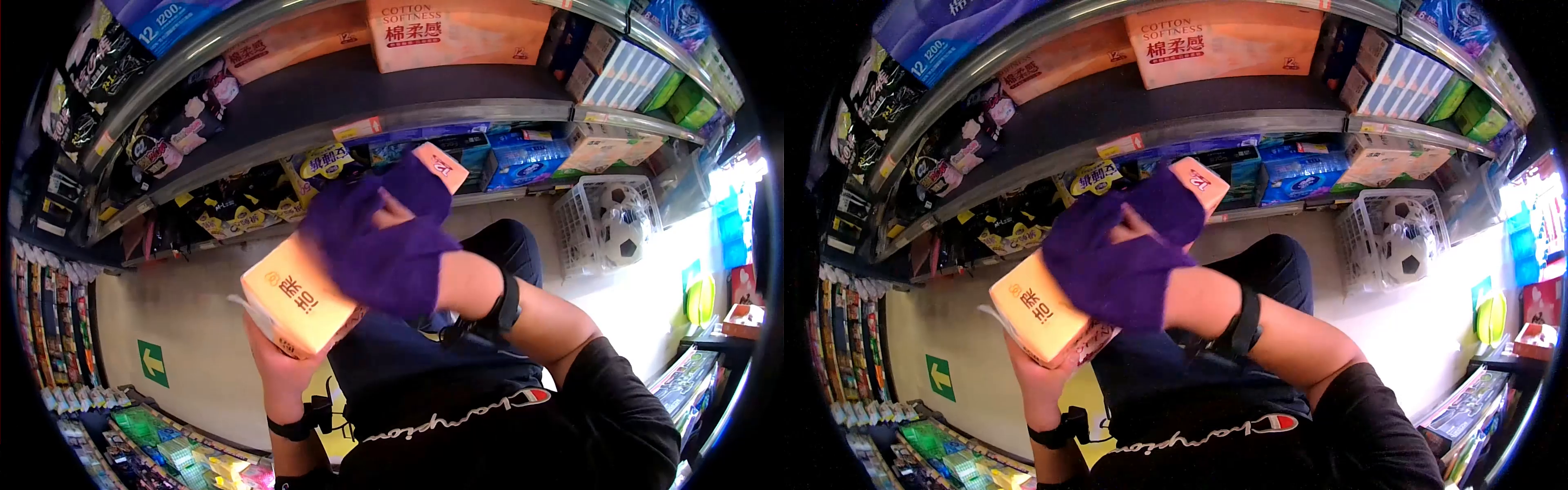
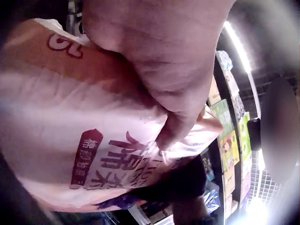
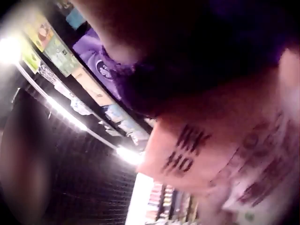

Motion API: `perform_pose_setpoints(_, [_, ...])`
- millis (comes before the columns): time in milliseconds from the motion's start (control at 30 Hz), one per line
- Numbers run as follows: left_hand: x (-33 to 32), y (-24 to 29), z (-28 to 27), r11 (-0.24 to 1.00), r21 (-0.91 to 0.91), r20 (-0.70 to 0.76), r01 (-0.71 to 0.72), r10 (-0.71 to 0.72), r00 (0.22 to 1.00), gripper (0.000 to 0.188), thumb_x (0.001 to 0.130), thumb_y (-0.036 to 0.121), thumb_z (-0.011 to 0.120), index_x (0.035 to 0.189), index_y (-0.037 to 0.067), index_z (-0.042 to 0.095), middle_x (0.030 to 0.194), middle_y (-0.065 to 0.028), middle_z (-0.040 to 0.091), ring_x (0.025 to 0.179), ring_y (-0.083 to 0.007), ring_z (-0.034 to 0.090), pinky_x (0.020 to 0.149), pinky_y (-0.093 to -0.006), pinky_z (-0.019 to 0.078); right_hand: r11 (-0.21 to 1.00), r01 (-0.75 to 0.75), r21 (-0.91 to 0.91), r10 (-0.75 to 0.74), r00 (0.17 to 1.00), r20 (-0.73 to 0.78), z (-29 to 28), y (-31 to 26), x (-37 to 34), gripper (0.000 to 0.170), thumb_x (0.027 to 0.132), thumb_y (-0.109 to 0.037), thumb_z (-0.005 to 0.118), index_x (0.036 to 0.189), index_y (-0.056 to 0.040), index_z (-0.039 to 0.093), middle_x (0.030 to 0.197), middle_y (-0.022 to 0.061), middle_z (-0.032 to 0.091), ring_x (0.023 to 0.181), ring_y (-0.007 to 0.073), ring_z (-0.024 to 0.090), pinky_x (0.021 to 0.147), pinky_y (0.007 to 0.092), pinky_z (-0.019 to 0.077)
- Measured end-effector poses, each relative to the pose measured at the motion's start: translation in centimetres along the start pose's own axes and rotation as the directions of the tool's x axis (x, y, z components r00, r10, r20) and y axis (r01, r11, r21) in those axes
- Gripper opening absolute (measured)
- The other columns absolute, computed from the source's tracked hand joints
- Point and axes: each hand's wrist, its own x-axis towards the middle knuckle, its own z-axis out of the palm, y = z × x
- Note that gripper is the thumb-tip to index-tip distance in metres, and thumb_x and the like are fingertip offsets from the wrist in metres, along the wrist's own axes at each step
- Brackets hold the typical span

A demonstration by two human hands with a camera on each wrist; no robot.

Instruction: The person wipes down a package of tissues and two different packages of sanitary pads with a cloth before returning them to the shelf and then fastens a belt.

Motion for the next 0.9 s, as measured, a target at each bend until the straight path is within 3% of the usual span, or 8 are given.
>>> perform_pose_setpoints(133, [1.4,2.9,-0.1,0.993,0.109,0.129,0.041,-0.055,0.990,0.097,0.065,0.023,0.086,0.143,0.000,0.033,0.145,-0.0160,0.040,0.131,-0.0281,0.046,0.110,-0.0431,0.0355,0.921,0.090,-0.378,-0.146,0.982,-0.121,3.6,-5.0,3.1,0.051,0.077,-0.037,0.060,0.124,-0.0143,0.060,0.126,0.0104,0.059,0.123,0.0319,0.050,0.112,0.0567,0.0254])
perform_pose_setpoints(300, [-1.0,1.0,-1.0,0.957,0.289,0.011,-0.032,0.031,0.999,0.100,0.062,0.032,0.087,0.142,-0.001,0.036,0.139,-0.0171,0.048,0.128,-0.0319,0.049,0.109,-0.0436,0.0365,0.950,0.295,0.099,-0.281,0.950,-0.135,1.0,-3.8,4.9,0.040,0.073,-0.032,0.062,0.106,-0.0091,0.066,0.105,0.0128,0.066,0.108,0.0300,0.058,0.101,0.0419,0.0395])
perform_pose_setpoints(400, [-2.5,-1.0,-2.3,0.994,0.104,-0.009,0.035,-0.034,0.999,0.107,0.062,0.031,0.089,0.141,-0.004,0.027,0.130,-0.0196,0.051,0.118,-0.0282,0.057,0.100,-0.0392,0.0442,0.959,0.145,0.245,-0.142,0.989,-0.029,-2.1,-0.9,5.6,0.031,0.070,-0.021,0.064,0.095,-0.0036,0.067,0.092,0.0170,0.066,0.085,0.0315,0.065,0.079,0.0375,0.0521])
perform_pose_setpoints(467, [-2.9,-1.5,-2.5,0.997,0.033,0.001,0.074,-0.074,0.997,0.105,0.064,0.032,0.089,0.141,-0.004,0.027,0.130,-0.0187,0.052,0.117,-0.0274,0.058,0.099,-0.0393,0.0453,0.980,0.129,-0.148,-0.124,0.991,0.044,-1.5,1.6,5.5,0.028,0.072,-0.018,0.062,0.093,-0.0011,0.066,0.094,0.0187,0.067,0.088,0.0344,0.067,0.076,0.0401,0.0537])
perform_pose_setpoints(733, [-2.9,-2.1,-2.5,0.975,-0.166,-0.038,0.150,-0.158,0.987,0.086,0.064,0.033,0.087,0.129,-0.005,0.045,0.119,-0.0142,0.061,0.106,-0.0223,0.062,0.089,-0.0370,0.0530,0.913,-0.308,-0.267,0.348,0.930,0.117,0.2,15.8,0.0,0.039,0.087,-0.018,0.059,0.122,0.0004,0.057,0.118,0.0210,0.063,0.110,0.0356,0.060,0.098,0.0391,0.0466])
perform_pose_setpoints(767, [-2.9,-2.4,-2.7,0.975,-0.165,-0.039,0.148,-0.156,0.987,0.086,0.064,0.033,0.087,0.129,-0.005,0.045,0.119,-0.0142,0.061,0.106,-0.0223,0.062,0.089,-0.0370,0.0530,0.796,-0.581,0.168,0.571,0.814,0.106,-0.4,15.4,-0.6,0.040,0.089,-0.019,0.059,0.124,-0.0002,0.056,0.120,0.0183,0.063,0.111,0.0331,0.060,0.099,0.0391,0.0460])
perform_pose_setpoints(833, [-3.3,-3.3,-2.9,0.985,-0.099,0.013,0.143,-0.142,0.990,0.093,0.066,0.037,0.087,0.135,-0.001,0.038,0.127,-0.0146,0.056,0.112,-0.0228,0.060,0.093,-0.0371,0.0500,-0.010,-0.616,0.788,0.791,0.477,0.383,-1.2,14.3,-1.9,0.042,0.092,-0.021,0.059,0.129,-0.0014,0.053,0.123,0.0130,0.063,0.112,0.0282,0.060,0.101,0.0393,0.0450])
perform_pose_setpoints(900, [-3.8,-3.7,-2.4,0.951,-0.217,0.029,0.219,-0.218,0.976,0.089,0.066,0.038,0.087,0.132,-0.001,0.043,0.124,-0.0139,0.058,0.109,-0.0224,0.061,0.091,-0.0368,0.0509,0.002,-0.389,0.921,0.756,0.603,0.253,3.0,15.3,-4.8,0.044,0.094,-0.027,0.058,0.131,-0.0032,0.053,0.125,0.0101,0.062,0.113,0.0253,0.059,0.099,0.0385,0.0458])
